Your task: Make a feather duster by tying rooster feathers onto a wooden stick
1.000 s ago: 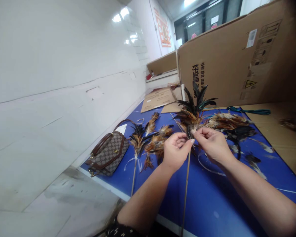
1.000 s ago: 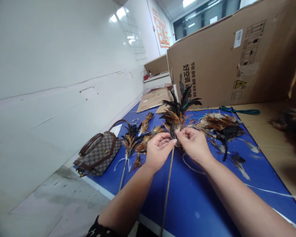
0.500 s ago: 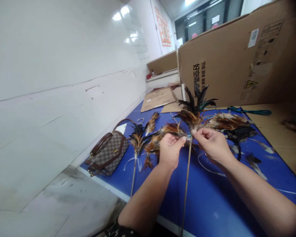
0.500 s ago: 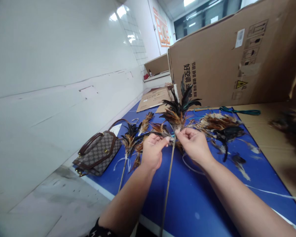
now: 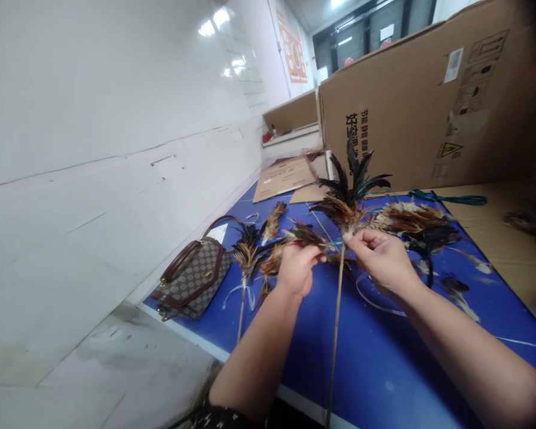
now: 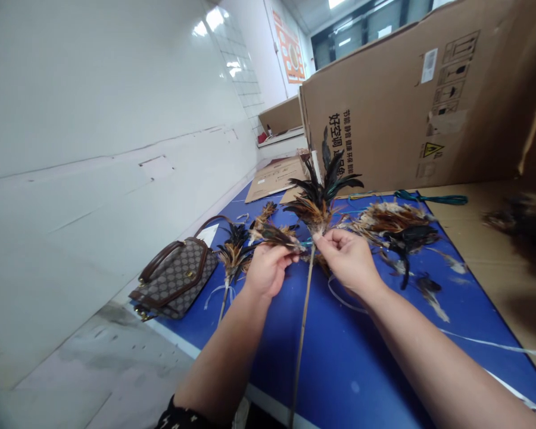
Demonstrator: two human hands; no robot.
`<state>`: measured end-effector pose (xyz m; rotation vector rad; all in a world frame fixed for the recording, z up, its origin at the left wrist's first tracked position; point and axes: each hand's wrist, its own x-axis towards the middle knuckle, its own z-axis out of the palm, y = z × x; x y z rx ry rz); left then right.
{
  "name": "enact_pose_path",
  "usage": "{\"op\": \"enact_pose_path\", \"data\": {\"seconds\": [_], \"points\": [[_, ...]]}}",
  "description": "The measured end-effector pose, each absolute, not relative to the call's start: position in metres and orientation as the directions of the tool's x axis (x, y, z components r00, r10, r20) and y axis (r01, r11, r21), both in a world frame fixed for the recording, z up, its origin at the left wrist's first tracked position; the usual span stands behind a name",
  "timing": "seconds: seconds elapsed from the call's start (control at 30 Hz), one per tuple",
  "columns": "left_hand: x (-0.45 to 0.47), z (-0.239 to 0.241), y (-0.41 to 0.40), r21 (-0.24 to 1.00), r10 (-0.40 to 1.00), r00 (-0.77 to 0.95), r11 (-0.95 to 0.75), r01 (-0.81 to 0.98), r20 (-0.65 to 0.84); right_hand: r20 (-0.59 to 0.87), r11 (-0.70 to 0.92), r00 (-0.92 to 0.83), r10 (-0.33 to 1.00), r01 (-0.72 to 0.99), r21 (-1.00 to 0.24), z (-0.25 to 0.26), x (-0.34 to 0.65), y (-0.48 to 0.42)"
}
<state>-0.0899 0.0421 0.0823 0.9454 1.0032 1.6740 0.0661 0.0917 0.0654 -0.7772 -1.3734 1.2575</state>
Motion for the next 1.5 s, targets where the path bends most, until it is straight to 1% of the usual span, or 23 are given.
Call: {"op": "enact_pose_path", "data": {"seconds": [0.1, 0.23, 0.33, 0.43, 0.53, 0.67, 0.8, 0.93, 1.0, 1.07, 1.17, 1.23, 1.3, 1.37, 1.4, 1.5], "points": [[-0.097, 0.087, 0.043, 0.933, 0.953, -0.296, -0.161, -0.322, 0.063, 0.255, 0.215, -0.225, 0.94, -0.191, -0.958, 0.066, 0.065, 0.09], [-0.104, 0.088, 0.054, 0.966, 0.94, -0.341, -0.085, -0.245, -0.004, 0.266, 0.224, -0.234, 0.935, -0.191, -0.956, 0.065, 0.064, 0.09], [-0.102, 0.082, 0.062, 0.968, 0.913, -0.407, -0.076, -0.238, -0.029, 0.267, 0.225, -0.234, 0.935, -0.193, -0.955, 0.064, 0.064, 0.09], [-0.091, 0.073, 0.062, 0.946, 0.899, -0.438, -0.17, -0.275, 0.034, 0.256, 0.211, -0.243, 0.935, -0.197, -0.957, 0.063, 0.064, 0.091], [-0.075, 0.066, 0.057, 0.922, 0.909, -0.402, -0.244, -0.301, 0.11, 0.26, 0.22, -0.239, 0.936, -0.182, -0.958, 0.061, 0.063, 0.092], [-0.058, 0.061, 0.052, 0.91, 0.912, -0.392, -0.257, -0.325, 0.117, 0.265, 0.232, -0.233, 0.936, -0.158, -0.96, 0.058, 0.063, 0.092], [-0.054, 0.057, 0.051, 0.923, 0.893, -0.431, -0.267, -0.278, 0.129, 0.265, 0.228, -0.233, 0.936, -0.173, -0.958, 0.055, 0.063, 0.095], [-0.054, 0.052, 0.051, 0.933, 0.907, -0.399, -0.252, -0.257, 0.135, 0.284, 0.254, -0.203, 0.937, -0.16, -0.954, 0.056, 0.062, 0.099], [-0.051, 0.053, 0.046, 0.953, 0.914, -0.379, -0.23, -0.197, 0.143, 0.288, 0.266, -0.181, 0.94, -0.139, -0.954, 0.061, 0.063, 0.095], [-0.049, 0.054, 0.039, 0.975, 0.883, -0.431, -0.22, -0.023, 0.189, 0.268, 0.252, -0.175, 0.947, -0.106, -0.962, 0.067, 0.063, 0.089], [-0.049, 0.055, 0.036, 0.971, 0.871, -0.438, -0.16, 0.176, 0.223, 0.155, 0.13, -0.185, 0.97, -0.138, -0.982, 0.069, 0.06, 0.087], [-0.049, 0.056, 0.037, 0.956, 0.864, -0.44, -0.142, 0.258, 0.247, 0.087, 0.057, -0.189, 0.978, -0.157, -0.986, 0.066, 0.059, 0.09], [-0.047, 0.059, 0.035, 0.925, 0.854, -0.422, -0.158, 0.345, 0.304, 0.045, 0.005, -0.202, 0.978, -0.192, -0.981, 0.065, 0.059, 0.09], [-0.043, 0.062, 0.03, 0.903, 0.844, -0.407, -0.186, 0.387, 0.348, 0.033, -0.011, -0.218, 0.975, -0.2, -0.98, 0.067, 0.06, 0.087], [-0.041, 0.064, 0.027, 0.904, 0.843, -0.406, -0.195, 0.381, 0.353, 0.031, -0.014, -0.222, 0.975, -0.197, -0.98, 0.068, 0.061, 0.085], [-0.039, 0.064, 0.023, 0.939, 0.86, -0.414, -0.188, 0.288, 0.299, 0.031, -0.026, -0.25, 0.968, -0.222, -0.975, 0.07, 0.062, 0.081]]}}
